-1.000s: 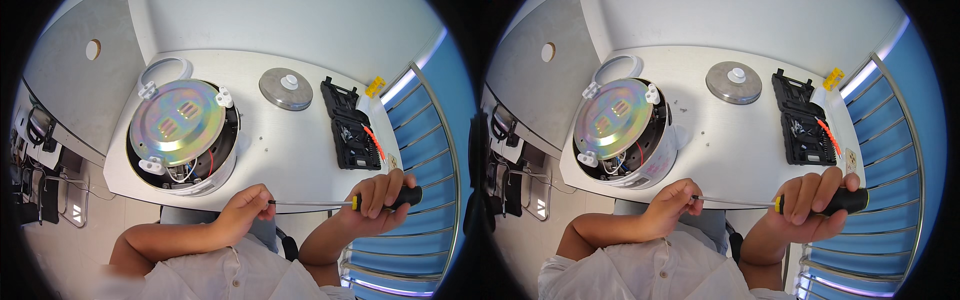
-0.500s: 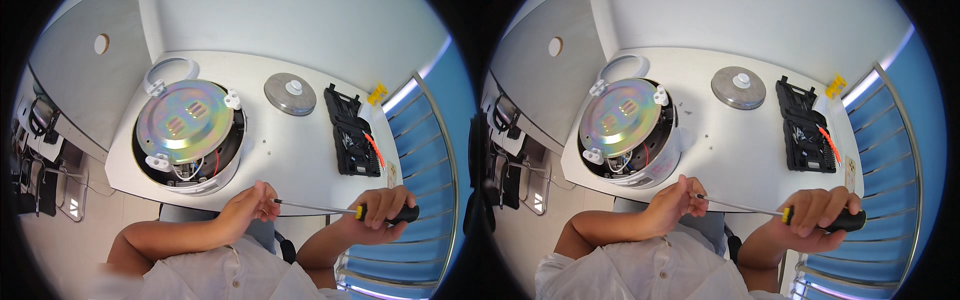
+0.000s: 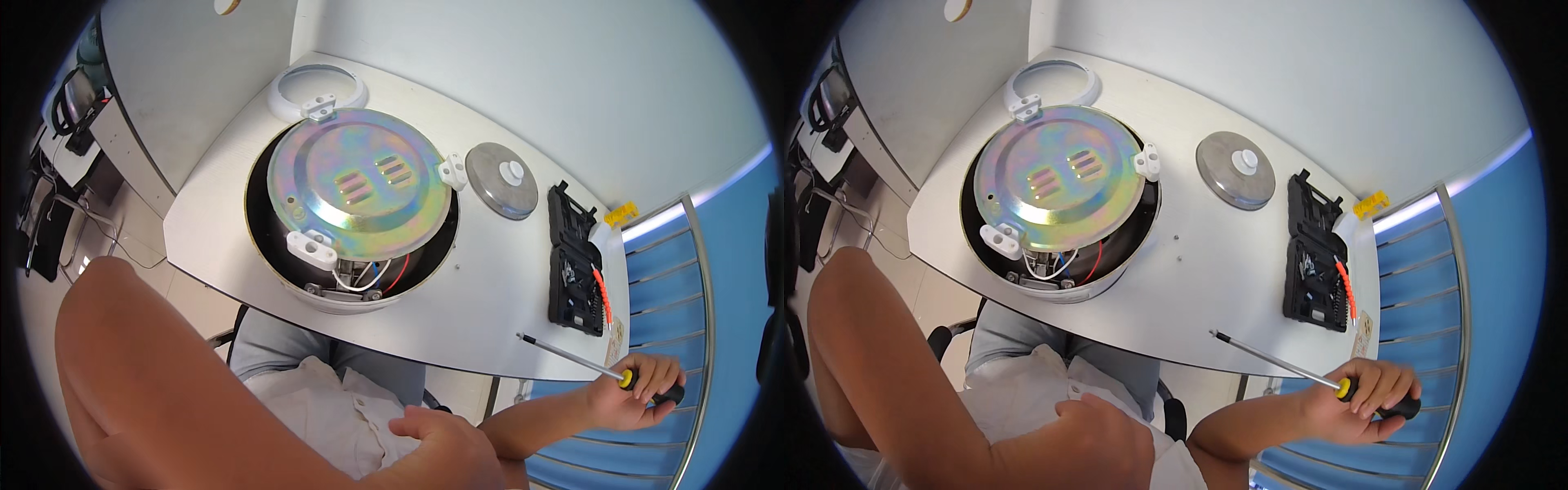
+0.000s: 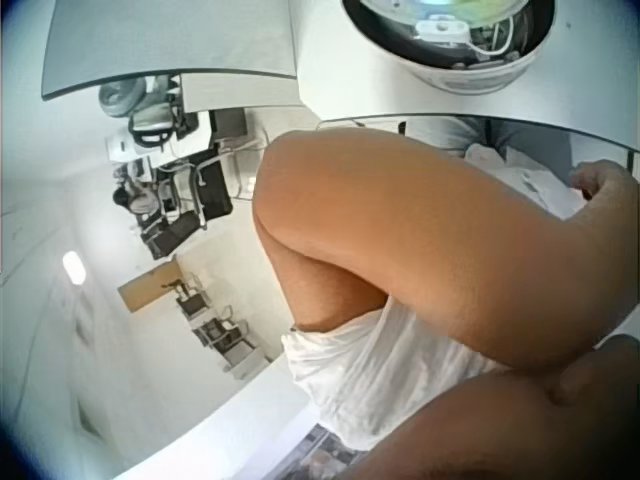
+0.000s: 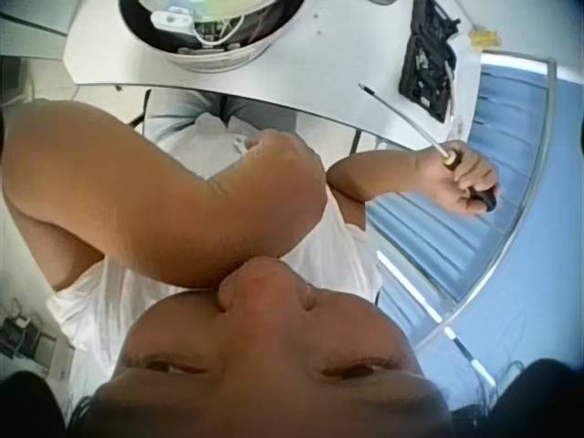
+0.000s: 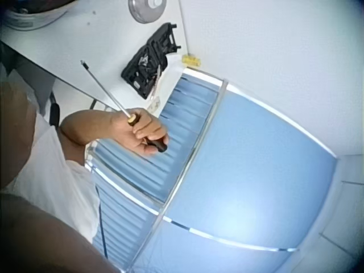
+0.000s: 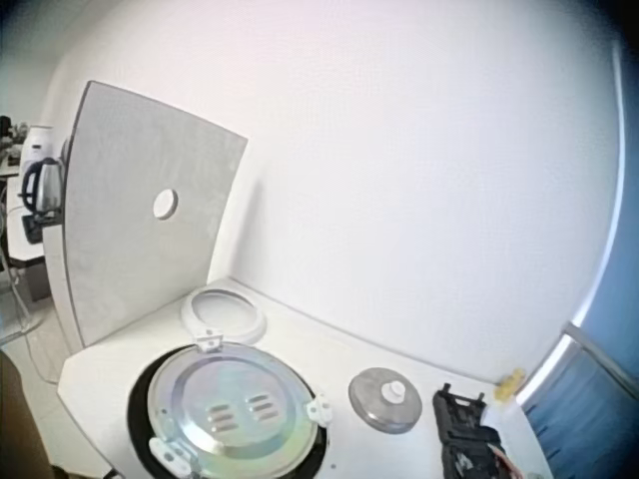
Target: The person assembles a cylindrical electronic device by placing a metal disc over internal wiring, securing it with screws, and fitting a white plastic ring around the top. They use a screwdriver to tighten the screws and handle the components with both hands.
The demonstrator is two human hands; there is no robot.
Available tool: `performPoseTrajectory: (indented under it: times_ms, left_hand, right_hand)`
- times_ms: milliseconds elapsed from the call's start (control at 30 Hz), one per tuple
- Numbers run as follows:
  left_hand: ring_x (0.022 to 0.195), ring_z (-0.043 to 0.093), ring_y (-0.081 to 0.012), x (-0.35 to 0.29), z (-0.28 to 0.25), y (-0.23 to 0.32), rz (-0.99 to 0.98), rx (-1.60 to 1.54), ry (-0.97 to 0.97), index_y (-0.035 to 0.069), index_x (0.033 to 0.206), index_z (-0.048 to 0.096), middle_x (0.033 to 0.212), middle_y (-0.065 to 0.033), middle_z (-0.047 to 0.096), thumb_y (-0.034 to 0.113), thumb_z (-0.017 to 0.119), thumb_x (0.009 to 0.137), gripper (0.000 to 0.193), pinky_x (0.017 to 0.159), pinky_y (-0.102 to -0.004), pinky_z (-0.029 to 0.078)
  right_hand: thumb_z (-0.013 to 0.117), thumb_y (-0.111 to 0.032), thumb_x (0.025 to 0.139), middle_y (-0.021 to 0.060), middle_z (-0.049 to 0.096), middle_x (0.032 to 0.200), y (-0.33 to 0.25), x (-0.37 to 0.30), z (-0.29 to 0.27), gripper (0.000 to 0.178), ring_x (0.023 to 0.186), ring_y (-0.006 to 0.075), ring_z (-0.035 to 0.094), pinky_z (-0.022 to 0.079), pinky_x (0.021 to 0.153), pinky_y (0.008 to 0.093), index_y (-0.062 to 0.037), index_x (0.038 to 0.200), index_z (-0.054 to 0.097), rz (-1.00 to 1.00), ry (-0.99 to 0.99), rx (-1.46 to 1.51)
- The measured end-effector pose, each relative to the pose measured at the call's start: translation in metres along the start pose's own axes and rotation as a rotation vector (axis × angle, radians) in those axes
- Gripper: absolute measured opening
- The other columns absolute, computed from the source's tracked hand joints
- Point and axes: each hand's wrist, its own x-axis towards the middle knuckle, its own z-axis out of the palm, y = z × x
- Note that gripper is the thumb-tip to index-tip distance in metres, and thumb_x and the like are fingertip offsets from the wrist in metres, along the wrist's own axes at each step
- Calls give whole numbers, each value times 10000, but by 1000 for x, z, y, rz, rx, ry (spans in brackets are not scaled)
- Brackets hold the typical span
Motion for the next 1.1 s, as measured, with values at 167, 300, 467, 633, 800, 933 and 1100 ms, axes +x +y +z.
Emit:
performPoseTrajectory:
  times_ms: [167,300,467,633,800,933,1100]
  left_hand:
    - [833,638,-218,-17,-3,5,-175,297,142,90,846,653,903,-87,642,246,601,832,165,613,-326,469]
    - [921,620,-244,-38,6,-6,-264,482,367,99,879,679,935,-85,639,215,636,790,153,738,-397,496]
    - [776,638,-172,-75,28,-64,-2,-35,633,114,761,655,911,-60,670,241,659,794,132,558,-267,416]
    - [812,621,-249,-100,79,-120,-97,-507,1205,96,809,643,1015,-120,646,222,791,632,263,593,-303,462]
    - [1185,451,-372,-75,96,-136,-319,-501,1366,114,853,650,1218,-138,582,296,782,614,328,940,-484,370]
    - [1255,389,-407,-69,106,-150,-326,-428,1248,208,909,683,1257,-76,562,504,681,758,331,1030,-575,227]
    - [1265,430,-317,-59,103,-148,-300,-588,1317,182,824,588,1276,-28,544,332,773,583,339,1059,-584,165]
  right_hand:
    - [648,-116,813,32,436,688,23,4,14,258,439,96,427,363,403,215,-26,978,471,48,-39,5]
    - [630,-100,821,38,436,694,60,13,45,250,424,97,426,379,405,206,-16,984,461,182,-118,70]
    - [601,-118,842,61,443,748,127,27,79,295,458,114,457,398,415,216,4,1034,414,396,-190,95]
    - [564,-87,836,85,416,821,193,34,110,258,506,124,464,435,437,218,8,978,371,657,-294,17]
    - [586,-78,825,91,412,803,223,25,130,293,504,116,484,485,373,177,10,993,363,747,-373,-21]
    - [596,-73,829,74,419,775,227,24,128,352,489,89,476,487,366,155,34,1065,358,663,-398,7]
    - [571,-138,887,44,455,786,215,31,126,445,439,50,509,486,367,137,29,1210,314,372,-303,-45]
